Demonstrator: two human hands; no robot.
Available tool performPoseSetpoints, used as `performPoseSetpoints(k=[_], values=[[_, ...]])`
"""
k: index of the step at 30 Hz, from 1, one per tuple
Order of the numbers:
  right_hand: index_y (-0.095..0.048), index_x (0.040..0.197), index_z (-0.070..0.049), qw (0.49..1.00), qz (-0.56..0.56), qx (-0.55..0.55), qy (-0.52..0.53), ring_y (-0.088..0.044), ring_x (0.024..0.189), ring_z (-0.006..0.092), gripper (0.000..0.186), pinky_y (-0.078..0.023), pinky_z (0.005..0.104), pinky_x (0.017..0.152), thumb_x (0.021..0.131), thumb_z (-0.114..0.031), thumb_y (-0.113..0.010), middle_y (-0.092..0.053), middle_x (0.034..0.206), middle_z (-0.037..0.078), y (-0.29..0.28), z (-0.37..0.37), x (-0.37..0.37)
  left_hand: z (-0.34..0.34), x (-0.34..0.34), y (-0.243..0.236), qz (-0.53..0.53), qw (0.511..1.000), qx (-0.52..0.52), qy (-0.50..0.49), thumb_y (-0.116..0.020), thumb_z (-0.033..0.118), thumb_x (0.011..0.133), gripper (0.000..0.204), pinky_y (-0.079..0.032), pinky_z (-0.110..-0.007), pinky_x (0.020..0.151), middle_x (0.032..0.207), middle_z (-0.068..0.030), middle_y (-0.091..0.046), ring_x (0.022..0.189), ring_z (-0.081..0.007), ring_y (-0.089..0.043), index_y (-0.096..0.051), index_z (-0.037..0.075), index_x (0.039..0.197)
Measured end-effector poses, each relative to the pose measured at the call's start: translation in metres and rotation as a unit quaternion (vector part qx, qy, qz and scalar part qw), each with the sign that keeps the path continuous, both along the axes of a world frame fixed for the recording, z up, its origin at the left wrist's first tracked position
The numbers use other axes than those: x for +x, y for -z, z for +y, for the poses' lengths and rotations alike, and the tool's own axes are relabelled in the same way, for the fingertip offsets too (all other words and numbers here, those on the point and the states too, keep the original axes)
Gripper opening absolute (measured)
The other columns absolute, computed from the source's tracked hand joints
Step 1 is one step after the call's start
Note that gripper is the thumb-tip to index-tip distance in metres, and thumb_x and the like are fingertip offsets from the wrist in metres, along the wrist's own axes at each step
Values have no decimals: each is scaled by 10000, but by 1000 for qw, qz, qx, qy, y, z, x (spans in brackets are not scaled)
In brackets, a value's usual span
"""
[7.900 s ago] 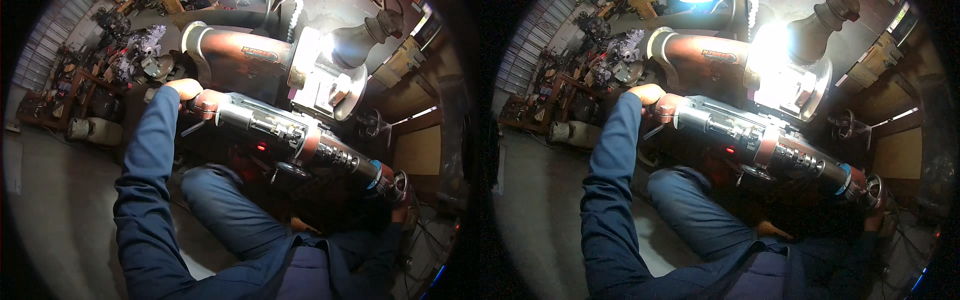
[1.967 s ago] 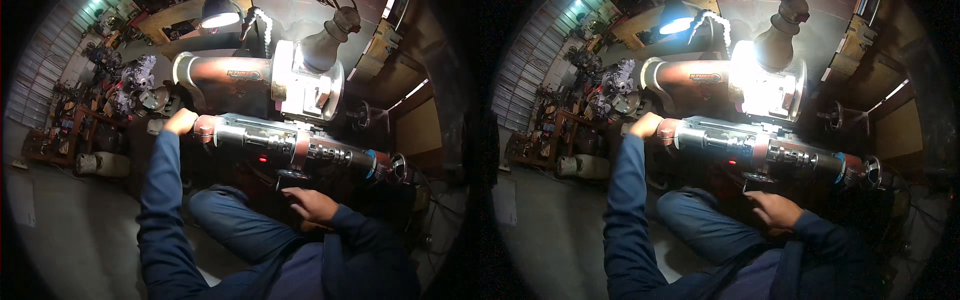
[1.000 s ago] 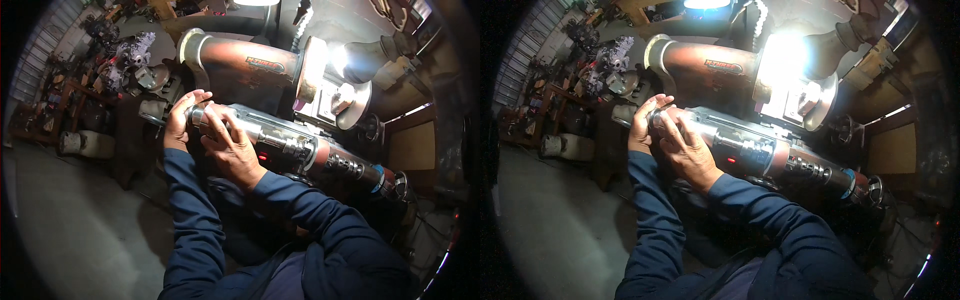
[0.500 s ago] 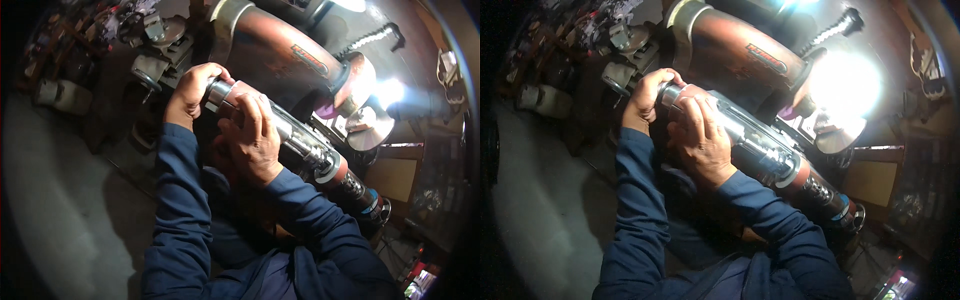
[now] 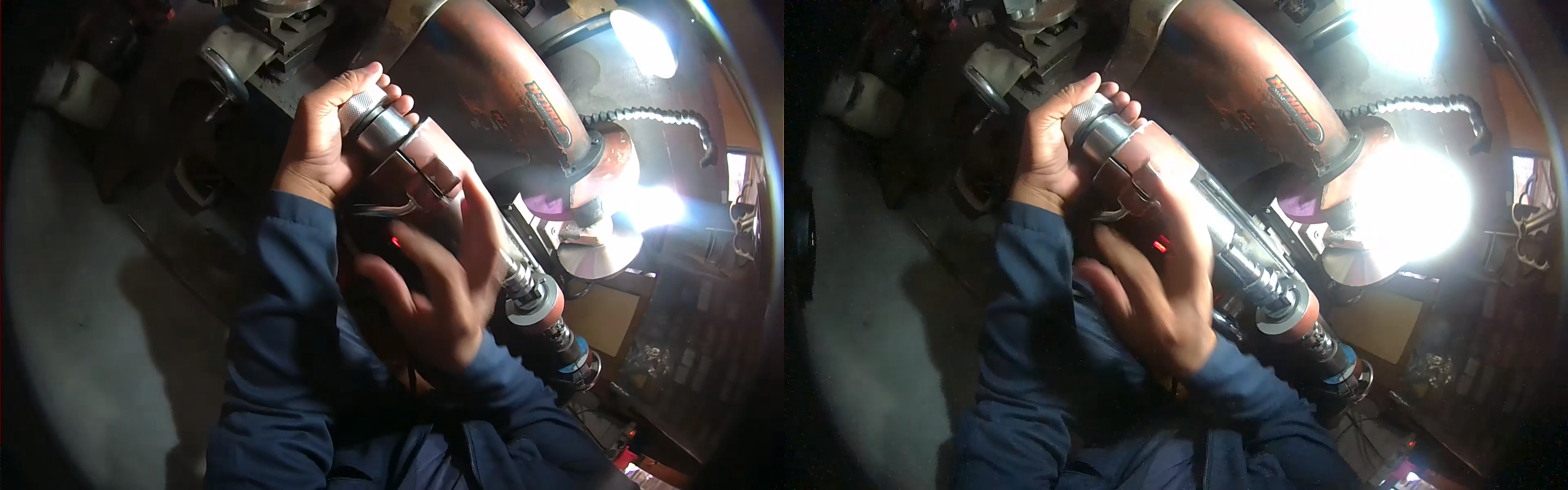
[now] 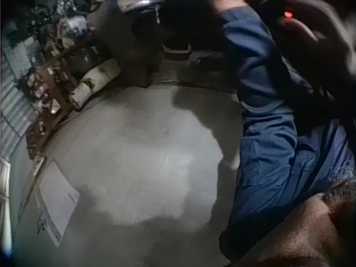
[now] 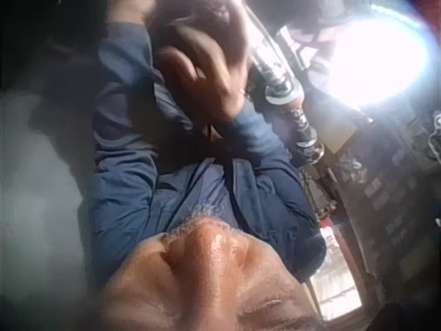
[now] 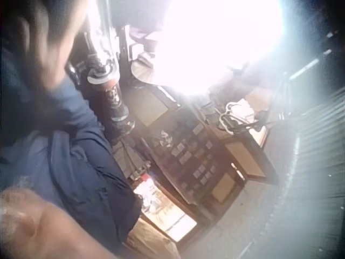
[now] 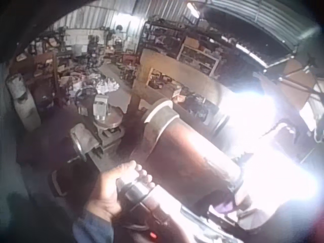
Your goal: The person operates a brake lathe by turning knobs and handles to position the cutting head against a metal disc. They adjust the machine settings and monitor the machining process as the disc rotates.
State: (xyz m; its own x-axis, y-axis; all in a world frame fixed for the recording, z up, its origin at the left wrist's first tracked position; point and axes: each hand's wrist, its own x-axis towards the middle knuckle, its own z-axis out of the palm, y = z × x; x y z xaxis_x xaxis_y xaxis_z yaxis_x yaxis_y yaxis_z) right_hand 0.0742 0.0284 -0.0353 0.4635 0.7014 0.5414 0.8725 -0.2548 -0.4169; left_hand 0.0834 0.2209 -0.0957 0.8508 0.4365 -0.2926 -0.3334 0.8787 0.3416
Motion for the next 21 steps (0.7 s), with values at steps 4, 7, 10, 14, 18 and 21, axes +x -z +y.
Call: performPoseSetpoints(k=[4,7,10,14,18,21], values=[[-614,914,-67,994,-22,-26,-101,-686,933,288,202,-551,382,802,804,-82,-783,-668,996,125,-29,-93,31,-14,3,-18,74,995,35,-50,-768,213,844,235,-553,-357,776,839,-95,-615,806,-201,-657,-630,32,901],[-568,1035,8,992,-71,-80,71,-667,919,299,273,-541,388,807,880,-167,-709,-658,993,172,-44,-131,59,-9,-2,-11,59,997,45,-15,-745,178,824,201,-547,-349,773,800,-81,-616,806,-175,-647,-633,35,911],[-572,1158,66,984,7,-142,102,-645,995,313,416,-506,406,906,869,-194,-718,-660,1044,202,-39,-144,74,-9,3,3,-26,995,85,-37,-699,134,812,165,-540,-360,789,805,-76,-616,807,-182,-641,-628,33,921],[-620,1165,76,983,54,-163,60,-637,1029,316,469,-478,405,950,828,-225,-746,-665,1091,203,-12,-144,73,-6,22,35,-348,936,30,-43,-647,98,805,150,-527,-396,840,866,-81,-611,826,-211,-630,-618,41,940],[-634,1145,78,984,65,-144,82,-641,1017,319,455,-482,392,938,818,-216,-750,-669,1090,205,-14,-137,70,-8,5,26,-191,978,47,-68,-655,95,792,180,-526,-405,829,869,-83,-608,813,-204,-619,-611,40,958],[-637,1146,73,981,52,-161,90,-640,1019,320,448,-484,392,937,809,-197,-756,-669,1087,210,-14,-139,72,-12,9,-14,127,983,124,-50,-654,191,822,180,-528,-327,732,789,-91,-644,741,-168,-634,-634,12,831]])
